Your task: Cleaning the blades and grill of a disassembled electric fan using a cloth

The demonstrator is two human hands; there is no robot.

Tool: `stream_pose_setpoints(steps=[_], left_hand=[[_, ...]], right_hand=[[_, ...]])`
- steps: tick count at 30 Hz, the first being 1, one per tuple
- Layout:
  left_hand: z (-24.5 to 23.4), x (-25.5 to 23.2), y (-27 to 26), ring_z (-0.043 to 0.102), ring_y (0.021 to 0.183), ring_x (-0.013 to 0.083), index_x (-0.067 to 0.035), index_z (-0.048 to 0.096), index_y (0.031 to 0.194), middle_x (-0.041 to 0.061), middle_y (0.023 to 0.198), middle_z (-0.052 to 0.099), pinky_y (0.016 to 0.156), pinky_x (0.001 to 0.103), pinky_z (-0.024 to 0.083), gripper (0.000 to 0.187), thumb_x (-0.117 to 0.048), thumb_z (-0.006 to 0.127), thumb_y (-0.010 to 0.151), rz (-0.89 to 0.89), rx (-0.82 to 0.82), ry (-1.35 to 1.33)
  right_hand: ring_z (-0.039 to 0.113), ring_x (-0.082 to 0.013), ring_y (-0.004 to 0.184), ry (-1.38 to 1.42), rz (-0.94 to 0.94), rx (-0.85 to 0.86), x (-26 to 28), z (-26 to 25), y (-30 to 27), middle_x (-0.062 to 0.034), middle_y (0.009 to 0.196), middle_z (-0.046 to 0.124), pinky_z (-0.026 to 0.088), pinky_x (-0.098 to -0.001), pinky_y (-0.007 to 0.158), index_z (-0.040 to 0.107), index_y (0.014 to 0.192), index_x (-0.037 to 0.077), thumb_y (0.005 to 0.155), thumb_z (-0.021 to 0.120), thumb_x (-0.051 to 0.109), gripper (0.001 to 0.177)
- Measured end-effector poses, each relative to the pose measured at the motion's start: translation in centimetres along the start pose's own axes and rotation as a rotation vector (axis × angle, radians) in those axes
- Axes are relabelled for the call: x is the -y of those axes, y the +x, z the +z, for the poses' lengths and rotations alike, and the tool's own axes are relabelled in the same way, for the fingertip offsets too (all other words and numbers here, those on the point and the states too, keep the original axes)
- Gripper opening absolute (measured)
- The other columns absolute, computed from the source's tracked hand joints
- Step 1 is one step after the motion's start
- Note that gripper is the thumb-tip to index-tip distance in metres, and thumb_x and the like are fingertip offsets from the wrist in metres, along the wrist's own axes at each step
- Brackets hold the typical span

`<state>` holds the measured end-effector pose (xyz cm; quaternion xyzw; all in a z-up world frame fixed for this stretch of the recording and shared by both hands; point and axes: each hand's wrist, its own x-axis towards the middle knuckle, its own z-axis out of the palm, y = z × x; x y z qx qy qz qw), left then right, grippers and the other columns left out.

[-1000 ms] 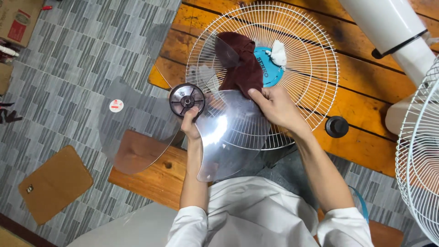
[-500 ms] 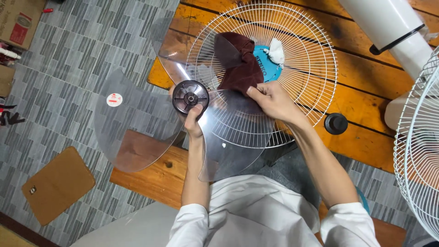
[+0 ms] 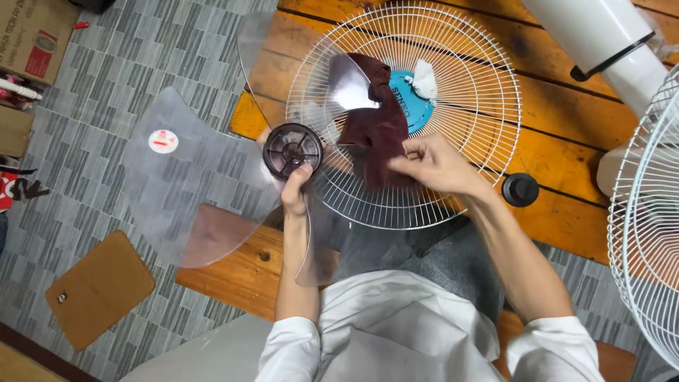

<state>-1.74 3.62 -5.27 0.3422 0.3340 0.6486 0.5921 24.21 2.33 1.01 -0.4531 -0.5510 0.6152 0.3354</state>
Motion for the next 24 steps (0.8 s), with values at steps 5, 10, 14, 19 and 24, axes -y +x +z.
stream_pose_setpoints(steps=[5,10,14,19,24], left_hand=[[-6.8,5.2,0.5,0.055,0.125,0.0314,-0.022,0.030,0.160,0.022,0.151,0.043,0.110,0.043,0.053,0.087,0.011,0.052,0.082,0.078,0.014,-0.362],[-3.3,0.9,1.9,0.065,0.098,0.0386,-0.011,0.058,0.102,0.017,0.103,0.067,0.096,0.055,0.055,0.024,-0.007,0.053,0.078,0.357,-0.111,-0.233],[-3.6,1.0,2.3,0.068,0.107,0.0443,-0.015,0.051,0.108,0.029,0.115,0.067,0.098,0.060,0.055,0.030,-0.010,0.052,0.078,0.329,-0.057,-0.231],[0.3,-0.4,1.7,0.060,0.112,0.0431,-0.003,0.052,0.133,0.026,0.124,0.060,0.106,0.062,0.048,0.058,-0.007,0.050,0.075,0.374,0.008,-0.175],[0.7,-0.9,1.3,0.066,0.103,0.0343,-0.010,0.031,0.152,0.026,0.114,0.063,0.099,0.051,0.057,0.080,-0.007,0.055,0.076,0.195,0.077,-0.199]], right_hand=[[0.048,-0.0059,0.060,0.098,0.041,-0.311,-4.7,-1.5,1.4,0.0039,0.063,0.054,0.035,-0.0220,0.054,0.068,0.072,0.012,0.108,0.063,0.032,0.042],[0.073,-0.0255,0.095,0.754,0.021,-0.439,-2.4,-1.2,0.1,-0.0159,0.104,0.070,0.057,-0.0412,0.090,0.066,0.116,0.001,0.108,0.052,0.032,0.035],[0.065,-0.0257,0.127,0.911,-0.011,-0.397,-6.3,0.3,-0.7,-0.0121,0.133,0.068,0.047,-0.0448,0.116,0.064,0.137,0.008,0.109,0.042,0.037,0.046],[0.060,-0.0158,0.078,0.745,-0.074,-0.301,-7.8,1.2,-2.7,-0.0057,0.083,0.061,0.044,-0.0283,0.072,0.069,0.107,0.007,0.106,0.050,0.028,0.028],[0.063,-0.0104,0.078,0.432,-0.221,-0.168,-7.7,0.3,-3.5,-0.0101,0.091,0.073,0.053,-0.0234,0.069,0.070,0.119,-0.004,0.096,0.062,0.006,0.026]])
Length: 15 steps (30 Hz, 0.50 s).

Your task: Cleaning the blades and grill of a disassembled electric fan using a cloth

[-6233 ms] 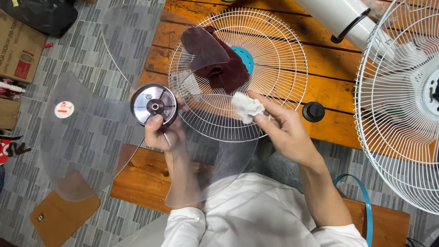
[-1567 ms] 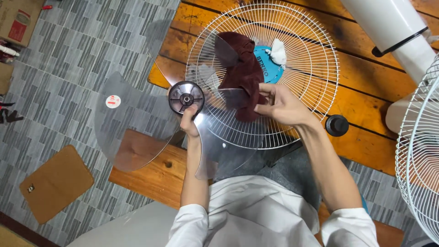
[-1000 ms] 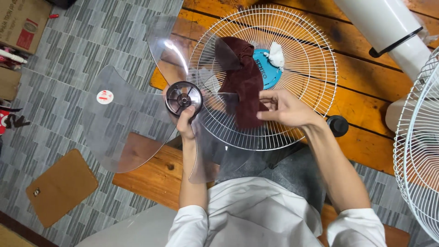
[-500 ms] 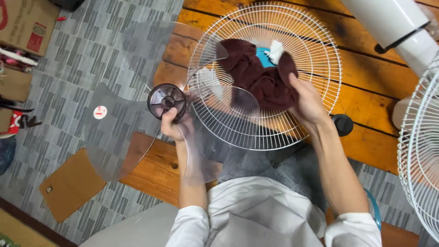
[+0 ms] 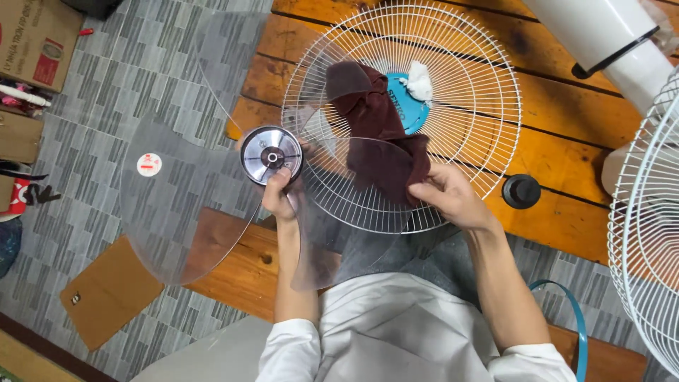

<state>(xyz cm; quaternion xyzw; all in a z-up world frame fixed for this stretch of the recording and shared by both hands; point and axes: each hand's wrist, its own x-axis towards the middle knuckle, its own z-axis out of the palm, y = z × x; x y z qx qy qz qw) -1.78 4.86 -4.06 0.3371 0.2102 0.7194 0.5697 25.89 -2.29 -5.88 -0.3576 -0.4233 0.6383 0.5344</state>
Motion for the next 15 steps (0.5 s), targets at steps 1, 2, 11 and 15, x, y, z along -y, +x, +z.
stream_pose_setpoints(steps=[1,2,11,15], left_hand=[[0.3,0.0,-0.1,0.067,0.102,0.0325,-0.009,0.034,0.149,0.023,0.114,0.064,0.099,0.047,0.057,0.075,-0.007,0.054,0.077,-0.011,-0.010,0.046],[0.5,-0.1,-0.2,0.068,0.101,0.0308,-0.008,0.036,0.146,0.021,0.114,0.065,0.098,0.042,0.057,0.071,-0.007,0.053,0.077,-0.023,-0.021,0.092],[0.1,1.4,-0.1,0.065,0.089,0.0319,0.005,0.061,0.121,0.025,0.108,0.064,0.084,0.044,0.058,0.052,0.005,0.063,0.069,0.170,-0.188,0.383],[-3.0,4.5,0.2,0.062,0.101,0.0321,-0.005,0.051,0.124,0.016,0.116,0.061,0.088,0.059,0.058,0.049,-0.004,0.059,0.075,0.145,-0.227,-0.001]], right_hand=[[0.061,-0.0094,0.080,-0.102,0.017,0.002,0.7,0.2,0.0,-0.0054,0.091,0.071,0.053,-0.0246,0.073,0.072,0.114,-0.001,0.094,0.067,0.005,0.021],[0.058,-0.0084,0.081,-0.204,0.034,0.003,1.5,0.4,0.0,-0.0007,0.091,0.070,0.053,-0.0259,0.078,0.074,0.109,0.002,0.092,0.072,0.005,0.018],[0.037,-0.0025,0.045,-0.467,0.104,-0.237,3.2,1.5,2.4,0.0085,0.048,0.047,0.027,-0.0174,0.044,0.058,0.058,0.016,0.112,0.056,0.027,0.054],[0.064,-0.0138,0.061,0.302,0.051,-0.359,2.1,1.5,1.9,-0.0056,0.072,0.062,0.055,-0.0267,0.058,0.067,0.094,0.002,0.101,0.062,0.010,0.011]])
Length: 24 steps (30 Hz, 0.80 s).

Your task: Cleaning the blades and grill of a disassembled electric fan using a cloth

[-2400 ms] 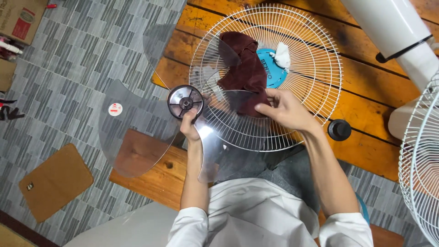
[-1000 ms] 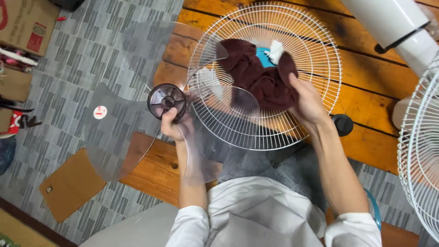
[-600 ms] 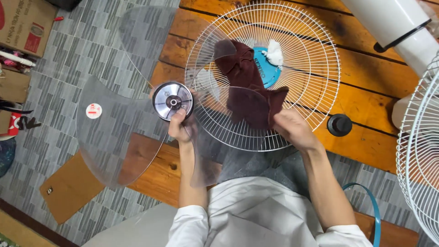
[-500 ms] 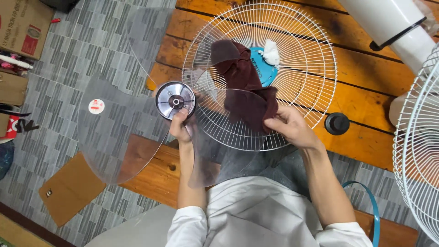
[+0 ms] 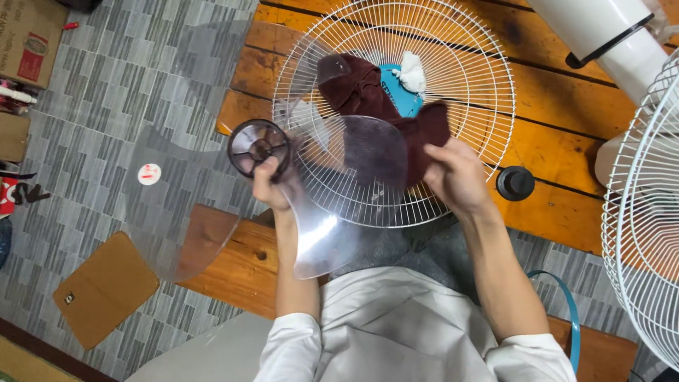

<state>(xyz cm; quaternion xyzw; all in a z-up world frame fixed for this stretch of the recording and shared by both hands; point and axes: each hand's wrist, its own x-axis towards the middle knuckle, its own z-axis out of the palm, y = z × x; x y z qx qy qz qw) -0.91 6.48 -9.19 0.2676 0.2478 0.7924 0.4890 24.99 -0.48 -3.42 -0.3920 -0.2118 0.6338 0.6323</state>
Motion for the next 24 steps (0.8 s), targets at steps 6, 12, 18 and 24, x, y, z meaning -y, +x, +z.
stream_pose_setpoints(steps=[6,12,18,24], left_hand=[[2.8,-2.9,0.3,0.068,0.092,0.0394,0.003,0.055,0.124,0.026,0.103,0.064,0.084,0.059,0.061,0.050,-0.011,0.056,0.076,0.022,0.068,0.046],[4.2,-4.0,0.0,0.066,0.089,0.0427,0.002,0.055,0.124,0.032,0.095,0.063,0.082,0.059,0.059,0.049,-0.009,0.055,0.077,0.051,0.136,0.079],[3.7,-2.7,-1.2,0.055,0.125,0.0285,-0.011,0.040,0.153,0.015,0.130,0.057,0.113,0.045,0.046,0.088,-0.015,0.068,0.070,0.048,0.239,0.185],[5.0,-4.9,-1.6,0.064,0.100,0.0347,-0.002,0.061,0.132,0.024,0.116,0.063,0.102,0.048,0.054,0.063,-0.002,0.069,0.069,0.055,0.276,0.417]], right_hand=[[0.059,-0.0342,0.132,0.316,0.072,0.335,-2.1,-3.6,0.1,-0.0201,0.135,0.063,0.035,-0.0607,0.122,0.055,0.143,0.002,0.082,0.039,0.007,0.063],[0.059,-0.0306,0.120,0.092,0.009,0.361,-1.7,-1.8,-0.5,-0.0178,0.123,0.064,0.040,-0.0561,0.113,0.059,0.133,0.002,0.083,0.047,0.005,0.052],[0.060,-0.0263,0.106,-0.175,-0.083,0.381,-0.3,-0.9,0.5,-0.0150,0.109,0.066,0.046,-0.0505,0.102,0.065,0.122,0.002,0.083,0.058,0.002,0.040],[0.061,-0.0220,0.092,-0.444,-0.178,0.413,1.7,-1.0,-0.4,-0.0123,0.095,0.067,0.052,-0.0448,0.091,0.070,0.111,0.002,0.083,0.068,0.000,0.027]])
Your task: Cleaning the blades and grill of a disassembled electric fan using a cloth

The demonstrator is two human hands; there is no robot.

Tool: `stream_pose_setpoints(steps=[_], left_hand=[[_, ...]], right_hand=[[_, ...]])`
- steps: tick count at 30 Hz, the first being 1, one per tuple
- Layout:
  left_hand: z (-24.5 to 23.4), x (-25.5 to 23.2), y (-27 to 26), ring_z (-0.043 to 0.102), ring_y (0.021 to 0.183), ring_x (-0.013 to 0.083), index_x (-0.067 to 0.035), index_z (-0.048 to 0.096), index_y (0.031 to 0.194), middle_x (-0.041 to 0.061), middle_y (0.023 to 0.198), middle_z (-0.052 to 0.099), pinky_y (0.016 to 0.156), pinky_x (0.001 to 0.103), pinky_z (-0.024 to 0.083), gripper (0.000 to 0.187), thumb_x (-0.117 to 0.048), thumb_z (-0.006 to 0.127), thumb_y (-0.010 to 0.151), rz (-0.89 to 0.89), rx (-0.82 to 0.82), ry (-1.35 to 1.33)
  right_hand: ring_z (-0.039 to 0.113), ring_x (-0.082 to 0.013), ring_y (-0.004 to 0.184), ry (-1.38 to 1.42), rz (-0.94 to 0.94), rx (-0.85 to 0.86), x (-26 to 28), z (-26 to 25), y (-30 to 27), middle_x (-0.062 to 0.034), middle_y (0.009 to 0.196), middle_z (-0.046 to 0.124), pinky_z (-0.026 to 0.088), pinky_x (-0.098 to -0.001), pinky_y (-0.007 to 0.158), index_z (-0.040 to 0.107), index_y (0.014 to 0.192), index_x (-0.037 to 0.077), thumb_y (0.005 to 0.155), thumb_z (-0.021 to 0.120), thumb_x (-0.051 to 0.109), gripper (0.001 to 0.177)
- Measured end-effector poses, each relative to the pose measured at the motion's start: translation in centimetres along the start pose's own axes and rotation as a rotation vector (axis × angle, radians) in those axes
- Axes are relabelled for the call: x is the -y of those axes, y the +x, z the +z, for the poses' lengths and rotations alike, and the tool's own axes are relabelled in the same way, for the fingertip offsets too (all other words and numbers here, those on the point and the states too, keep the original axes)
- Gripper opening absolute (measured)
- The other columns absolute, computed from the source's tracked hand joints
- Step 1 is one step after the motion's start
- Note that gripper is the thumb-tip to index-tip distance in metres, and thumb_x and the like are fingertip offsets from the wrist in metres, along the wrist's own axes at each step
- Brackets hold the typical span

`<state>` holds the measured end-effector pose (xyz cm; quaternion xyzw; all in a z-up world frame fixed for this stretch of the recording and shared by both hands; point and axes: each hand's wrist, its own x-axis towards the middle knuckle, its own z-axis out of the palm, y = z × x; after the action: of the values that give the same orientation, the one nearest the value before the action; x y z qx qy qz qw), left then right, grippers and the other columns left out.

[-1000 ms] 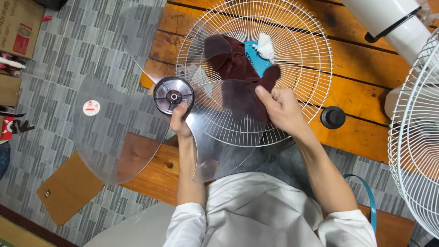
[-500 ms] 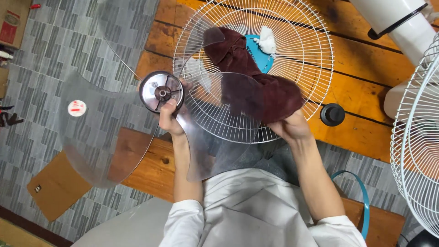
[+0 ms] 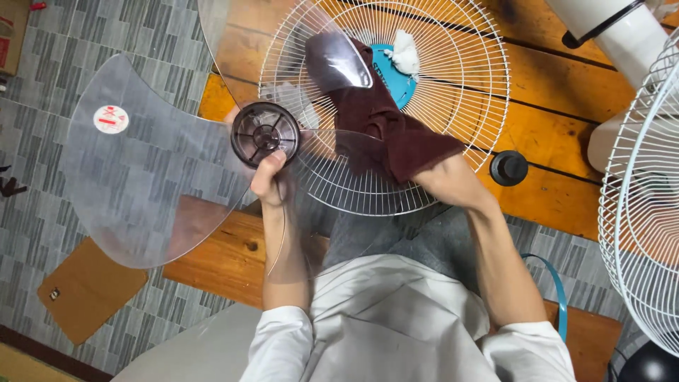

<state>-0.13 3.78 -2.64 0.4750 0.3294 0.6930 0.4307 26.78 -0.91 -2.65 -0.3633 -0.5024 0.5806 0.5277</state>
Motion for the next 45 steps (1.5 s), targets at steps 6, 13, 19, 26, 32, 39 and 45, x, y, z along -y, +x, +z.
stream_pose_setpoints(steps=[6,13,19,26,32,39,45], left_hand=[[1.0,-1.1,0.8,0.061,0.089,0.0301,0.005,0.064,0.125,0.019,0.103,0.064,0.091,0.047,0.057,0.054,-0.002,0.070,0.071,-0.104,0.004,0.007],[-5.6,8.2,-1.7,0.053,0.079,0.0269,0.004,0.071,0.091,0.022,0.084,0.061,0.078,0.041,0.047,0.015,-0.005,0.064,0.081,-0.235,0.004,0.079],[-1.7,5.4,-1.3,0.055,0.089,0.0272,0.005,0.064,0.109,0.020,0.100,0.059,0.087,0.040,0.047,0.031,0.000,0.062,0.078,-0.263,-0.036,-0.026],[-9.2,13.1,-2.9,0.055,0.104,0.0266,0.003,0.052,0.133,0.019,0.120,0.053,0.099,0.039,0.046,0.059,-0.001,0.060,0.074,-0.303,-0.030,-0.100],[-1.0,1.2,0.0,0.054,0.101,0.0189,-0.004,0.058,0.124,0.009,0.116,0.064,0.096,0.029,0.043,0.039,-0.010,0.053,0.086,-0.360,0.005,-0.018],[3.1,-3.5,1.7,0.059,0.093,0.0196,0.000,0.066,0.110,0.013,0.099,0.060,0.096,0.036,0.052,0.033,0.003,0.066,0.078,-0.212,0.106,0.162],[0.3,0.0,0.9,0.053,0.072,0.0201,0.000,0.069,0.084,0.013,0.076,0.057,0.077,0.034,0.052,0.007,-0.004,0.068,0.077,-0.337,0.018,0.108]], right_hand=[[0.062,-0.0178,0.078,-0.258,-0.033,0.037,1.0,0.5,0.9,-0.0095,0.082,0.068,0.057,-0.0390,0.080,0.075,0.099,0.002,0.084,0.078,-0.003,0.016],[0.074,-0.0221,0.064,0.043,0.199,-0.033,-0.7,1.7,0.7,-0.0154,0.076,0.071,0.063,-0.0361,0.068,0.070,0.097,-0.001,0.098,0.064,0.000,0.007],[0.070,-0.0209,0.090,0.247,0.122,-0.090,-2.1,0.7,0.0,-0.0123,0.100,0.072,0.063,-0.0423,0.085,0.070,0.111,-0.001,0.094,0.069,0.000,0.017],[0.076,-0.0321,0.077,0.523,0.282,-0.191,-3.5,-0.1,-0.3,-0.0196,0.090,0.069,0.066,-0.0553,0.068,0.066,0.110,-0.007,0.091,0.065,-0.002,0.019],[0.068,-0.0197,0.098,0.233,0.160,-0.177,0.6,1.8,-0.5,-0.0107,0.104,0.069,0.061,-0.0430,0.092,0.070,0.113,-0.001,0.087,0.069,-0.006,0.027],[0.070,-0.0194,0.050,-0.179,0.161,-0.029,1.7,0.2,1.7,-0.0155,0.061,0.066,0.060,-0.0338,0.050,0.072,0.081,0.001,0.081,0.070,-0.009,0.010],[0.058,-0.0075,0.076,-0.134,0.102,0.050,1.2,-0.3,1.4,-0.0016,0.073,0.064,0.057,-0.0306,0.074,0.075,0.087,0.006,0.078,0.080,-0.005,0.015]])
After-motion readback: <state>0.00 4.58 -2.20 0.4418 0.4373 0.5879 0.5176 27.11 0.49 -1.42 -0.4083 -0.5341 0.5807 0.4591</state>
